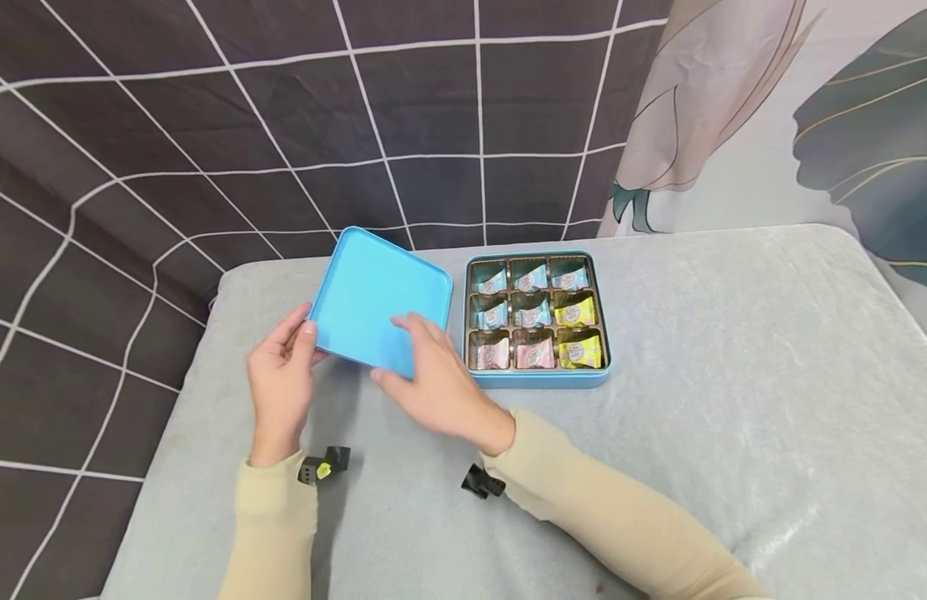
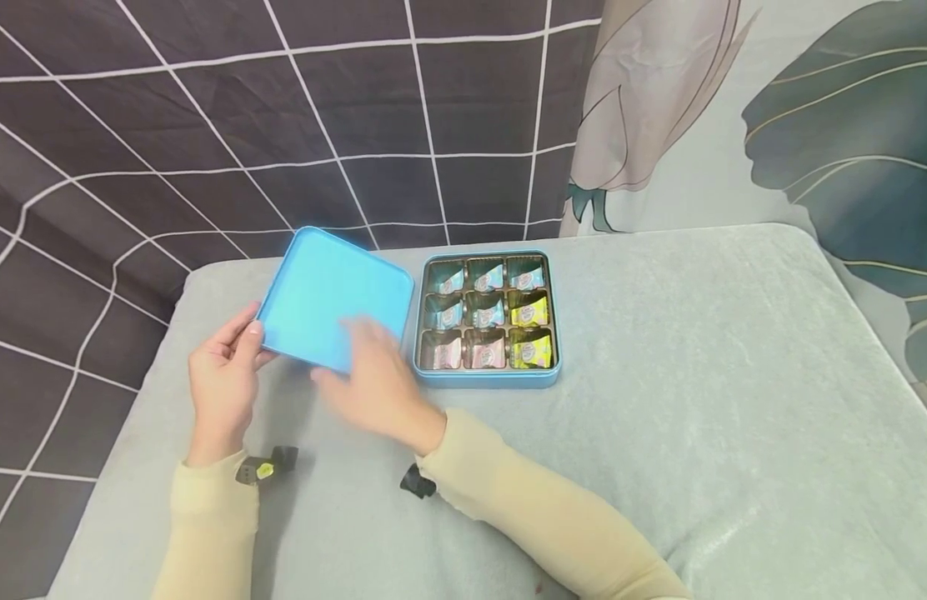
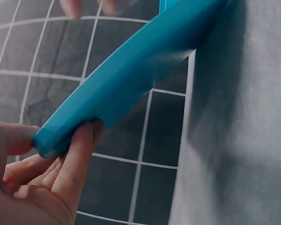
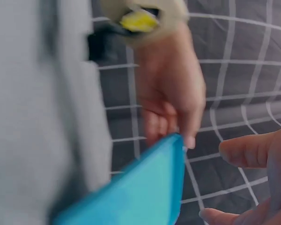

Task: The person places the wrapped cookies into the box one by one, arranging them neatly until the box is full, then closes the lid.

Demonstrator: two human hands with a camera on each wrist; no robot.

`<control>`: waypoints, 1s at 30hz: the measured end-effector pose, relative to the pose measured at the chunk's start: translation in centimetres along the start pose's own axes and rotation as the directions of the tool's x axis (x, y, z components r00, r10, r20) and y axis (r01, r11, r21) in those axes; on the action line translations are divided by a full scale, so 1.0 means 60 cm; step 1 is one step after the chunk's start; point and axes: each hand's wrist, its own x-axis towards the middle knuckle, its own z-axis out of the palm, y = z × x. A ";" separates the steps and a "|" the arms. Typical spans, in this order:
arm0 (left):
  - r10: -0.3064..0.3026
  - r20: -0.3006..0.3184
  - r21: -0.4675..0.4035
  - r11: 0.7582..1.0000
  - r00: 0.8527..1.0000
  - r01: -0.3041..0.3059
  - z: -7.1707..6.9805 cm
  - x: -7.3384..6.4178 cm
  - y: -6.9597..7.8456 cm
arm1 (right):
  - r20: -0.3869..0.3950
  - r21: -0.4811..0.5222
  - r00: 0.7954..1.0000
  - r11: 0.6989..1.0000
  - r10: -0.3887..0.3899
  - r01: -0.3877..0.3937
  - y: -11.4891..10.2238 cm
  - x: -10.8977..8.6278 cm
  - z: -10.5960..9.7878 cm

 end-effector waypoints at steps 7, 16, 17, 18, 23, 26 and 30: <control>0.156 0.015 0.085 0.984 0.988 -0.157 0.018 -0.020 0.026 | -0.016 0.238 1.000 0.971 0.018 -0.014 -0.043 0.041 -0.038; 0.227 0.060 0.089 0.969 0.972 -0.232 0.047 -0.036 0.042 | -0.020 0.284 0.995 0.955 0.093 -0.084 -0.059 0.078 -0.068; 0.235 0.066 0.084 0.967 0.970 -0.240 0.050 -0.037 0.043 | -0.027 0.281 0.995 0.956 0.097 -0.086 -0.058 0.081 -0.072; 0.245 0.072 0.081 0.965 0.967 -0.250 0.052 -0.038 0.043 | -0.032 0.282 0.994 0.955 0.101 -0.088 -0.058 0.084 -0.075; 0.294 0.107 0.033 0.954 0.950 -0.299 0.066 -0.042 0.051 | -0.036 0.301 0.991 0.947 0.131 -0.115 -0.054 0.091 -0.083; 0.321 0.128 -0.006 0.946 0.938 -0.323 0.076 -0.046 0.056 | -0.038 0.313 0.988 0.941 0.147 -0.128 -0.054 0.093 -0.084; 0.346 0.155 -0.040 0.938 0.925 -0.344 0.084 -0.048 0.057 | -0.039 0.417 0.985 0.899 0.168 -0.137 -0.052 0.092 -0.085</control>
